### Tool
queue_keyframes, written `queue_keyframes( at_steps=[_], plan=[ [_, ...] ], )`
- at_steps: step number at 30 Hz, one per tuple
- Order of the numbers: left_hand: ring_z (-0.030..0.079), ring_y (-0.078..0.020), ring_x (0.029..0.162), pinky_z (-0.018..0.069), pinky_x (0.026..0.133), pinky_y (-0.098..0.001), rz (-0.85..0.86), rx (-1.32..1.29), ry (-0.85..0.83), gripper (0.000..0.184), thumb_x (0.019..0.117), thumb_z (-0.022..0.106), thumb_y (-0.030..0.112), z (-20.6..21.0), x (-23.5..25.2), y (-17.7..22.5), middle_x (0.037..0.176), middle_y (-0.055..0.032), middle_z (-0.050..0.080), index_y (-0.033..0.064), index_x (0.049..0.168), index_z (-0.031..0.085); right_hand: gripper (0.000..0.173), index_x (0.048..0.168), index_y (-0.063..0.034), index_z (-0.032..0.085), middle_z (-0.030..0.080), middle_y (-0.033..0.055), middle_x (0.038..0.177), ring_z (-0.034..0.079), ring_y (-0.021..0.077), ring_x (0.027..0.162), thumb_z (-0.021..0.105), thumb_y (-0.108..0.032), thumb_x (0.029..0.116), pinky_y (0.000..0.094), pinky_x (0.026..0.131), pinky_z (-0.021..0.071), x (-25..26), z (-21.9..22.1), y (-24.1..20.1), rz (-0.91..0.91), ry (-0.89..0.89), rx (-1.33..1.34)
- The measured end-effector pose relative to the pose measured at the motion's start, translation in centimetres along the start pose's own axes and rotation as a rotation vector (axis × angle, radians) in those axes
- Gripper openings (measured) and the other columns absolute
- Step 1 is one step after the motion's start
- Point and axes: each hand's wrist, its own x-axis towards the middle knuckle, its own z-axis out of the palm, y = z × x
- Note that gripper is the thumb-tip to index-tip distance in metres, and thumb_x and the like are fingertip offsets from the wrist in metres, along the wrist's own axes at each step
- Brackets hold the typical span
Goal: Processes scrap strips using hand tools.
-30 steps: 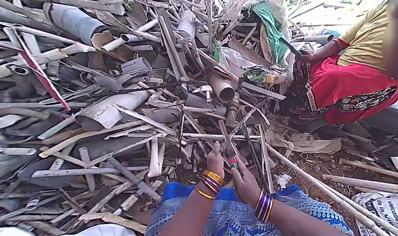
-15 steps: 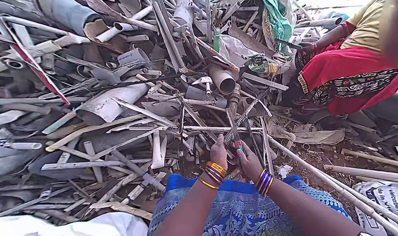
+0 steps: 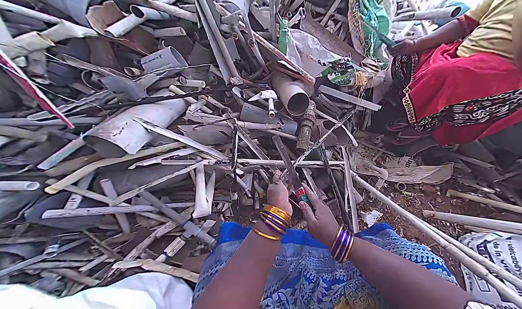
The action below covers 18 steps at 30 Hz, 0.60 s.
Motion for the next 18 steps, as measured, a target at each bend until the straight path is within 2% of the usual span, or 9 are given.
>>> queue_keyframes(
  at_steps=[1, 2, 3, 7, 9, 11, 14, 17, 18],
  plan=[
    [0.06, -0.0205, 0.116, 0.0475, 0.096, -0.0356, -0.001, 0.001, -0.017, 0.052, 0.1147, 0.025, 0.036, -0.1, -0.1, 0.2, 0.133, -0.0171, 0.061, -0.0021, 0.14, 0.049, 0.056, 0.162, -0.0024, 0.024, 0.066, 0.0226, 0.123, 0.067, 0.023, 0.092, 0.039, -0.02, 0.1104, 0.0381, 0.086, 0.0531, 0.7, -0.4, 0.0, 0.012, 0.011, -0.001],
    [0.063, -0.0189, 0.113, 0.0488, 0.094, -0.0342, 0.008, 0.011, -0.018, 0.051, 0.1148, 0.025, 0.035, -0.1, -0.3, 0.4, 0.13, -0.0166, 0.064, -0.003, 0.139, 0.049, 0.055, 0.162, -0.004, 0.024, 0.065, 0.0185, 0.11, 0.062, 0.0186, 0.075, 0.038, -0.022, 0.1111, 0.0347, 0.072, 0.0527, 1.5, -0.8, 0.0, 0.051, 0.026, 0.018],
    [0.064, -0.0181, 0.113, 0.0483, 0.094, -0.0348, 0.008, 0.026, -0.024, 0.052, 0.1148, 0.024, 0.035, -0.1, -0.5, 0.4, 0.128, -0.0156, 0.066, -0.0029, 0.138, 0.05, 0.055, 0.162, -0.005, 0.023, 0.064, 0.0163, 0.103, 0.057, 0.0165, 0.067, 0.037, -0.023, 0.1117, 0.033, 0.066, 0.0512, 1.9, -1.0, -0.1, 0.091, 0.03, 0.04],
    [0.061, -0.0205, 0.115, 0.0458, 0.094, -0.0386, 0.028, 0.0, 0.001, 0.051, 0.1141, 0.026, 0.038, -0.6, -0.4, 1.0, 0.126, -0.0155, 0.066, -0.0013, 0.135, 0.052, 0.056, 0.163, -0.0062, 0.02, 0.063, 0.0165, 0.104, 0.056, 0.0159, 0.064, 0.036, -0.023, 0.1119, 0.0328, 0.063, 0.0512, 0.7, -0.5, -1.0, 0.146, -0.011, 0.073],
    [0.063, -0.0203, 0.116, 0.0472, 0.094, -0.0383, 0.082, 0.004, -0.019, 0.051, 0.1135, 0.028, 0.04, -1.2, -0.3, 1.2, 0.125, -0.0143, 0.067, 0.0002, 0.135, 0.052, 0.055, 0.162, -0.0085, 0.023, 0.061, 0.0136, 0.094, 0.054, 0.0149, 0.059, 0.037, -0.025, 0.112, 0.0314, 0.059, 0.05, 0.6, -0.9, -0.9, 0.141, -0.028, 0.066],
    [0.062, -0.0191, 0.123, 0.0472, 0.104, -0.0363, 0.161, 0.045, -0.076, 0.053, 0.1137, 0.028, 0.04, -1.6, 0.1, 1.3, 0.132, -0.0137, 0.066, 0.0005, 0.14, 0.051, 0.054, 0.162, -0.0129, 0.027, 0.056, 0.0088, 0.079, 0.05, 0.0142, 0.053, 0.038, -0.026, 0.1115, 0.0309, 0.052, 0.0473, 1.2, -1.7, -0.5, 0.101, 0.018, 0.093],
    [0.064, -0.0176, 0.119, 0.0501, 0.103, -0.0334, 0.22, 0.166, -0.076, 0.049, 0.1139, 0.032, 0.035, -1.9, 0.4, 0.0, 0.126, -0.015, 0.066, -0.0032, 0.131, 0.057, 0.054, 0.163, -0.0146, 0.026, 0.055, 0.0056, 0.075, 0.048, 0.0115, 0.047, 0.038, -0.027, 0.1118, 0.0272, 0.043, 0.0449, 1.2, -1.8, 0.2, 0.083, 0.063, 0.208],
    [0.055, -0.0271, 0.129, 0.0407, 0.111, -0.047, 0.28, 0.382, -0.046, 0.056, 0.1122, 0.035, 0.041, -1.3, 0.7, -0.1, 0.132, -0.0232, 0.061, -0.006, 0.126, 0.063, 0.053, 0.163, -0.0163, 0.025, 0.053, 0.005, 0.074, 0.047, 0.0107, 0.044, 0.037, -0.027, 0.1122, 0.0261, 0.041, 0.0448, 2.0, -1.1, 0.2, 0.105, 0.041, 0.251],
    [0.055, -0.0268, 0.13, 0.0413, 0.111, -0.0461, 0.266, 0.366, -0.043, 0.055, 0.1123, 0.035, 0.041, -1.4, 0.9, -0.4, 0.133, -0.0225, 0.061, -0.0053, 0.127, 0.062, 0.053, 0.163, -0.015, 0.024, 0.053, 0.005, 0.074, 0.047, 0.0105, 0.044, 0.037, -0.026, 0.112, 0.0261, 0.041, 0.0452, 1.7, -0.5, 0.4, 0.104, 0.033, 0.25]
  ],
)
